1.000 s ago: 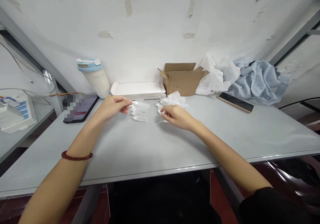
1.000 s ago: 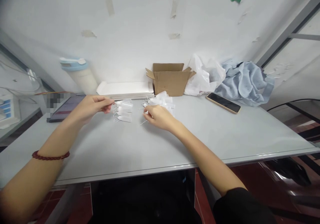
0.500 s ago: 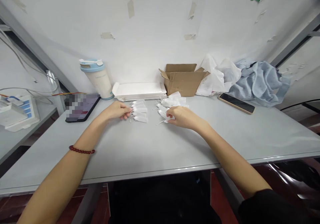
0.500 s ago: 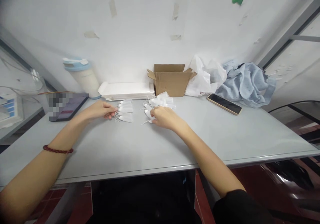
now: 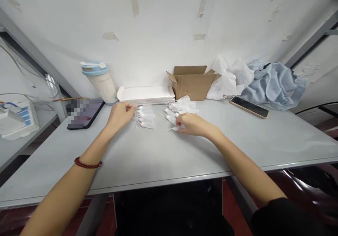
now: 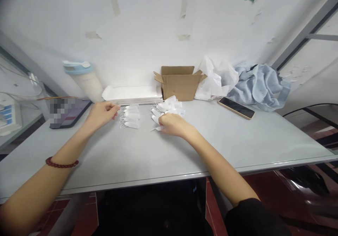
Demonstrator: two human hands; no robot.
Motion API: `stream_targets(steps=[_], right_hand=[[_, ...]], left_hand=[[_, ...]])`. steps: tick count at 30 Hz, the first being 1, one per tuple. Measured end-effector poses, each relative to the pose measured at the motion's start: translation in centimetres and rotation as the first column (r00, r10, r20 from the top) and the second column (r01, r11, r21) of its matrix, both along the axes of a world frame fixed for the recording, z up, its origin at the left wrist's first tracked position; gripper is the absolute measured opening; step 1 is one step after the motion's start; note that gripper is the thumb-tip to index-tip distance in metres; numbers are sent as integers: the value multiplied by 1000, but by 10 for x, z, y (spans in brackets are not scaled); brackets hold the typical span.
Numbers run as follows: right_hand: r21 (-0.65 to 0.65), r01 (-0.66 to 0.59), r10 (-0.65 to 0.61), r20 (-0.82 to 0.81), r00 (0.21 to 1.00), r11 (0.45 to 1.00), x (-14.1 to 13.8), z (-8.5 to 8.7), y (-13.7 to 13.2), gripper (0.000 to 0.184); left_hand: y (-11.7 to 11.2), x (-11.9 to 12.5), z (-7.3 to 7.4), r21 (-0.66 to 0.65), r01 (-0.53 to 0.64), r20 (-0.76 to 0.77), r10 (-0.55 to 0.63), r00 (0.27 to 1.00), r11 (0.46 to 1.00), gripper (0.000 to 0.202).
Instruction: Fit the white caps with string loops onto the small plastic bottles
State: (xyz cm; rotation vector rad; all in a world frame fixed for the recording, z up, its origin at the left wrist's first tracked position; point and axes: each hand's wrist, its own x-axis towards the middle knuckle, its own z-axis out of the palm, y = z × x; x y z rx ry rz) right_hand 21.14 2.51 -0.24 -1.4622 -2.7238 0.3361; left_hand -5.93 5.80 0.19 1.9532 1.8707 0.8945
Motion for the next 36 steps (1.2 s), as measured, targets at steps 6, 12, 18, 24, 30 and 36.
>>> stream_targets(steps=[6,12,18,24,30,36], right_hand=[[-54,-39,23,-267,964,998,-2,3,-2,14],[-7,-56,48,-397,917,998,-3,3,-1,13],[2,-51,48,-425,904,999,-4,2,-2,13],[-4,-47,39,-473,880,999,-7,2,-3,11],[-51,-48,11,-565,825,998,-11,4,-7,6],[-64,-55,5,-600,800,996,-12,2,-8,5]], left_hand=[[-17,23,2,-140,309,199,-279,939,941,29],[-24,35,-2,-248,549,288,-480,828,798,38],[-28,36,0,-286,586,360,-482,799,758,34],[-29,37,-1,-253,574,377,-467,800,779,31],[-29,40,-6,-225,549,466,-406,786,805,40],[-32,44,-8,-245,585,567,-375,734,773,40]])
